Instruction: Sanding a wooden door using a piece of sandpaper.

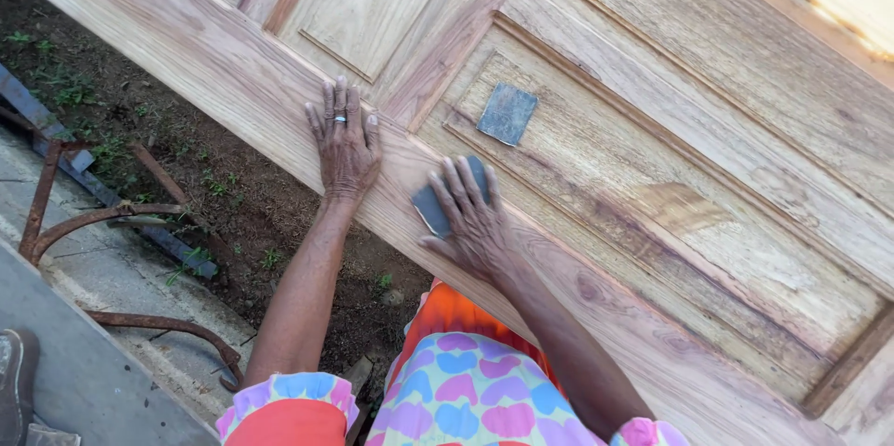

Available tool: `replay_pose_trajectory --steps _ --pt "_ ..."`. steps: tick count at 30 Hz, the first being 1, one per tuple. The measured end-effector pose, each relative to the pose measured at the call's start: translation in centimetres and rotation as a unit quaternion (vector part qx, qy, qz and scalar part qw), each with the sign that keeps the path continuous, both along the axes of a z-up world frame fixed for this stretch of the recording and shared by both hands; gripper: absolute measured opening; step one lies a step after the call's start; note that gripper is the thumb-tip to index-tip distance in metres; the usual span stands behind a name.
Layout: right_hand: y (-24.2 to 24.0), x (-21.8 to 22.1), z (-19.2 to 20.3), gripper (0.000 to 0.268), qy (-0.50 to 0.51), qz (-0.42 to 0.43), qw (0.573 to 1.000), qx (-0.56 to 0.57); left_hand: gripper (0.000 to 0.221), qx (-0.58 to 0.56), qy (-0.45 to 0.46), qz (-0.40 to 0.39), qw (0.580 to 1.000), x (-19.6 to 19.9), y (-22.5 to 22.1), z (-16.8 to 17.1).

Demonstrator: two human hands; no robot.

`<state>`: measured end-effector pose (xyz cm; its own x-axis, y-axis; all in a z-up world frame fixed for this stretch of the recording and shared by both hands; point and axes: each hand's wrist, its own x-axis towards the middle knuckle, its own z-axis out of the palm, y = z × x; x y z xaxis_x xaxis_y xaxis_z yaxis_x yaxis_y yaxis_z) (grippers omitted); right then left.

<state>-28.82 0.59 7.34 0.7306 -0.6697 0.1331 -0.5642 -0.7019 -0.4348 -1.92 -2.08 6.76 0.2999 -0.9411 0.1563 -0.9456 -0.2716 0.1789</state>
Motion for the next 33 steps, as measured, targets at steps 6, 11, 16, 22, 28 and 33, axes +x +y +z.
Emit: replay_pose_trajectory --steps 6,11,16,22,28,33 --pt "5.7 -15.1 -0.5 0.106 0.049 -0.048 0.998 0.013 0.060 -0.013 -0.012 -0.019 1.000 -0.1 -0.1 -0.1" --pt "9.4 -26.6 -1.9 0.109 0.044 -0.123 0.991 0.022 0.061 -0.019 -0.007 -0.026 0.999 -0.3 -0.1 0.3" --pt "10.9 -27.7 -3.2 0.112 0.009 -0.218 0.975 0.041 0.061 -0.011 0.004 -0.026 1.000 0.3 0.0 -0.6" --pt "10.2 -22.9 0.4 0.115 -0.010 -0.233 0.972 0.024 0.061 0.003 0.015 -0.037 0.999 0.0 -0.3 -0.1" --pt "11.4 -26.6 -0.6 0.090 0.082 -0.202 0.975 0.052 0.061 -0.031 0.026 -0.044 0.998 0.4 0.1 0.0" --pt "15.0 -32.0 -2.1 0.095 0.193 -0.237 0.952 0.026 0.061 -0.063 0.018 -0.062 0.996 0.7 0.2 -0.7"
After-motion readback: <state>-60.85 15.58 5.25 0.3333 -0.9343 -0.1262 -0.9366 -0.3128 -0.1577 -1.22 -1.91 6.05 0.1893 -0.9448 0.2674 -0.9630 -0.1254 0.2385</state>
